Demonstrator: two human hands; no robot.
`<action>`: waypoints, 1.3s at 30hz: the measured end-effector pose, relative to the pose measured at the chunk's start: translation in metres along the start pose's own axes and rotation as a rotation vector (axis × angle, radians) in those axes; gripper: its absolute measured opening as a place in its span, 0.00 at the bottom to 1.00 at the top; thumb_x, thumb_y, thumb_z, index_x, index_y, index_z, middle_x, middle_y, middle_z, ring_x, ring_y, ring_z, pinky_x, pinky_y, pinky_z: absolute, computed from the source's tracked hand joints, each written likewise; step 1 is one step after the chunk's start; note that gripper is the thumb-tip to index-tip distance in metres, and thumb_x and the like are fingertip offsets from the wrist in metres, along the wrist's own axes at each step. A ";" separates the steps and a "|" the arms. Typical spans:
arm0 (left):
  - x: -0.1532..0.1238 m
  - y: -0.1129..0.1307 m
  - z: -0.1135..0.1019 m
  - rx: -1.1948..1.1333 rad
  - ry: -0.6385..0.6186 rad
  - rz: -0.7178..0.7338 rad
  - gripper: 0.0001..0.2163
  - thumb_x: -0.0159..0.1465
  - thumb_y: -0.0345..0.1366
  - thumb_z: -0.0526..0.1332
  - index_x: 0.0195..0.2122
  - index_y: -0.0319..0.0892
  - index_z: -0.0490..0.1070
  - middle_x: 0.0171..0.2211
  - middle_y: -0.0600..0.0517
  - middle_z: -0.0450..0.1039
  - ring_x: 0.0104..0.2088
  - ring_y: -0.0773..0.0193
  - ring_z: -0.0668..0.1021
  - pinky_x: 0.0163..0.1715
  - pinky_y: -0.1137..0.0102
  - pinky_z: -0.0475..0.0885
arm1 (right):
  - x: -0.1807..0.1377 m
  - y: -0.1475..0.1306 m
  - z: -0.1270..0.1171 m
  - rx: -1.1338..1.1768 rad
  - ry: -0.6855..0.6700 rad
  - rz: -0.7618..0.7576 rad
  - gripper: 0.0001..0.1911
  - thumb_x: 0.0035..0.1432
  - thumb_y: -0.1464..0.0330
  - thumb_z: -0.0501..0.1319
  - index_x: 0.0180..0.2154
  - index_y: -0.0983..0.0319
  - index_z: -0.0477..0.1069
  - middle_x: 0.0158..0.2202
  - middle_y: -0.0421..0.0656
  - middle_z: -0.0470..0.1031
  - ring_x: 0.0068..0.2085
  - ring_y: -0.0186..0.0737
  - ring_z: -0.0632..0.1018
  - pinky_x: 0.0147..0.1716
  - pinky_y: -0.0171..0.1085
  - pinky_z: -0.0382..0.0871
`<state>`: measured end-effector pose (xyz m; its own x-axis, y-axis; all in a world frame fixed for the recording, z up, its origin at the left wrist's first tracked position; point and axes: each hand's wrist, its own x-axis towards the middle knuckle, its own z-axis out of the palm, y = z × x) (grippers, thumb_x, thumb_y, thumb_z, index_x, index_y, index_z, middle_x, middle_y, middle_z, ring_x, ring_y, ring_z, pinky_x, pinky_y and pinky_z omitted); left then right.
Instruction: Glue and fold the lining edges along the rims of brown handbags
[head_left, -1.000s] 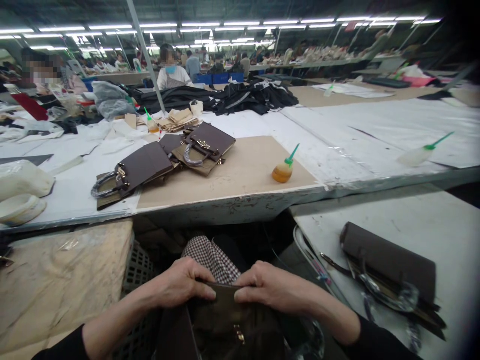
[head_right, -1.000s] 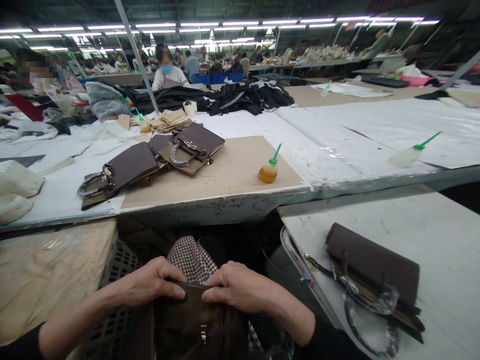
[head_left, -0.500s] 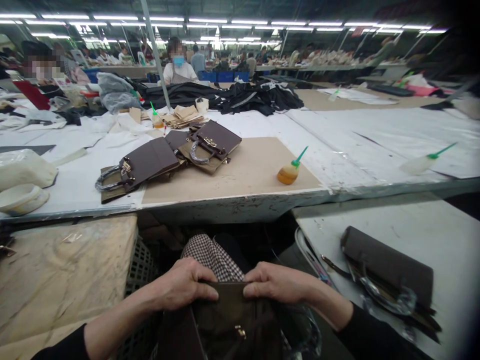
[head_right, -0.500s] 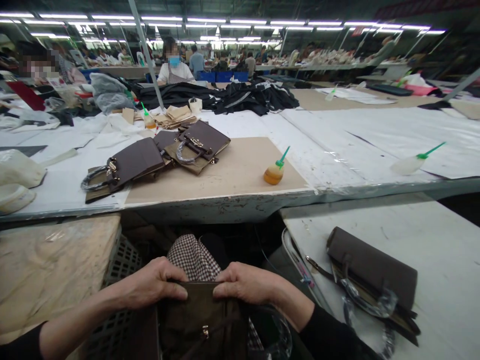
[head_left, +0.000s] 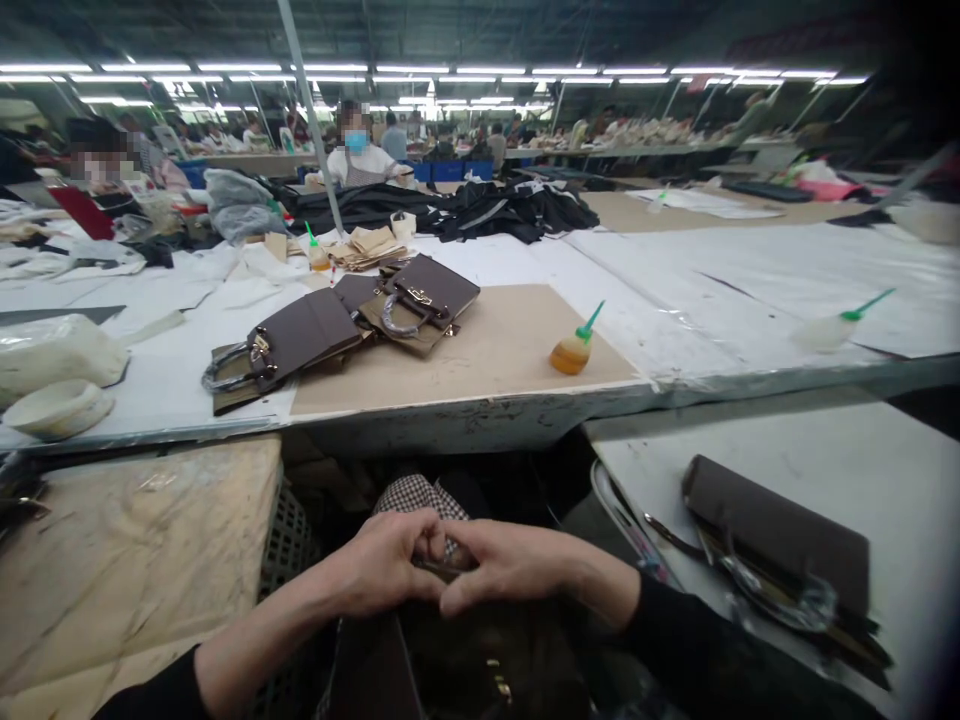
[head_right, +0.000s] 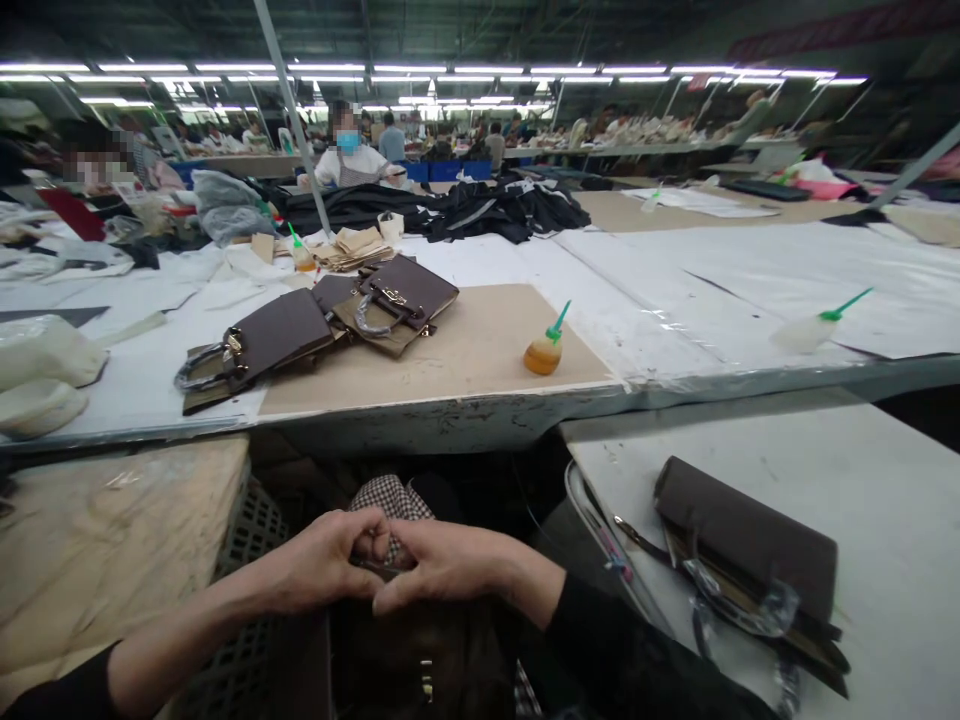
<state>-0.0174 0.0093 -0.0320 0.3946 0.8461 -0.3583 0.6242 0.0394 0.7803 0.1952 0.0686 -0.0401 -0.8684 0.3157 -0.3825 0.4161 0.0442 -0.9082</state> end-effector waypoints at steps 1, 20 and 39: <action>-0.004 -0.002 -0.003 0.022 0.016 -0.011 0.15 0.49 0.36 0.72 0.34 0.44 0.68 0.27 0.60 0.69 0.31 0.66 0.70 0.28 0.75 0.59 | 0.009 -0.001 0.004 -0.026 0.014 -0.032 0.28 0.51 0.60 0.71 0.52 0.59 0.73 0.45 0.39 0.77 0.46 0.43 0.75 0.44 0.34 0.69; -0.024 -0.023 -0.023 -0.347 -0.205 -0.113 0.10 0.58 0.36 0.64 0.40 0.40 0.77 0.29 0.57 0.70 0.29 0.68 0.68 0.28 0.75 0.62 | -0.002 -0.016 -0.025 -0.343 -0.080 -0.017 0.13 0.53 0.72 0.63 0.42 0.61 0.78 0.34 0.38 0.79 0.34 0.38 0.76 0.33 0.30 0.65; -0.013 -0.017 -0.021 -0.161 -0.174 -0.063 0.10 0.63 0.39 0.59 0.29 0.40 0.72 0.23 0.58 0.60 0.26 0.69 0.62 0.24 0.75 0.56 | 0.025 0.012 0.000 -0.196 0.102 -0.084 0.15 0.61 0.63 0.62 0.24 0.63 0.73 0.19 0.33 0.57 0.24 0.30 0.61 0.24 0.31 0.52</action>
<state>-0.0473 0.0084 -0.0303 0.4767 0.7357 -0.4811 0.5413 0.1855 0.8201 0.1781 0.0774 -0.0603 -0.8746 0.3969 -0.2784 0.3964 0.2546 -0.8821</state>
